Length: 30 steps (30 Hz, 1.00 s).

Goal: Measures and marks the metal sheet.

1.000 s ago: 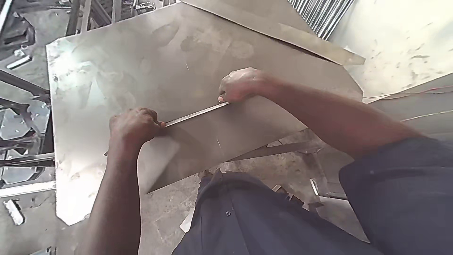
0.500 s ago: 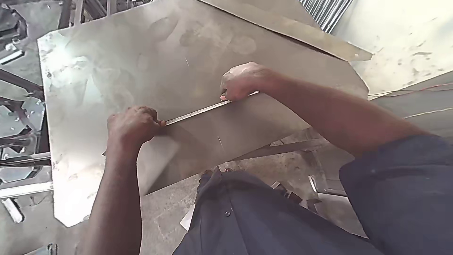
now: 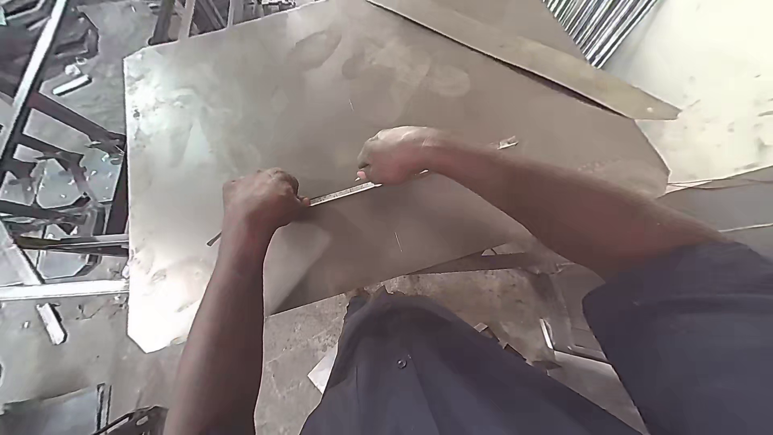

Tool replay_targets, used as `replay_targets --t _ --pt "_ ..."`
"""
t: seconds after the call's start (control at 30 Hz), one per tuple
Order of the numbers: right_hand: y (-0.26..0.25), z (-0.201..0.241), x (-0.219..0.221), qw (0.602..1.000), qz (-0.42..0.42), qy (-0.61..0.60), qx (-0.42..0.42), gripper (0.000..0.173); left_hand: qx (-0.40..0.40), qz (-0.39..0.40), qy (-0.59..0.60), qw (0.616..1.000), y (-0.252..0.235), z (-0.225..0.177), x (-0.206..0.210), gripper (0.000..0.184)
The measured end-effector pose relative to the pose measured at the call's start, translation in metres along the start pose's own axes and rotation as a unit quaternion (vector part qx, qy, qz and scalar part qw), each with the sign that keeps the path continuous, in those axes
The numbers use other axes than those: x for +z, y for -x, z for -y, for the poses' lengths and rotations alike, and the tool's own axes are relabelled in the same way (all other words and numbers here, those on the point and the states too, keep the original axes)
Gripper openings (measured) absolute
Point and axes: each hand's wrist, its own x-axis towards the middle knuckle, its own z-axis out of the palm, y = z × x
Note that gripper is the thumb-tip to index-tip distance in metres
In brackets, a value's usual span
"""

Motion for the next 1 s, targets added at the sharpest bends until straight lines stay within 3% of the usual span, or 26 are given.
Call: replay_targets --t 0.53,0.83,1.0 --pt "-0.018 0.015 -0.009 0.996 0.057 0.063 0.017 0.036 -0.001 0.010 -0.002 1.000 -0.001 -0.001 -0.002 0.038" --pt "-0.023 0.016 -0.012 0.993 0.077 0.089 -0.014 0.036 0.006 0.008 0.003 1.000 0.000 0.001 -0.001 0.037" --pt "-0.024 0.036 -0.018 0.990 0.007 0.128 0.055 0.026 0.012 0.004 0.001 1.000 -0.002 0.001 0.000 0.039"
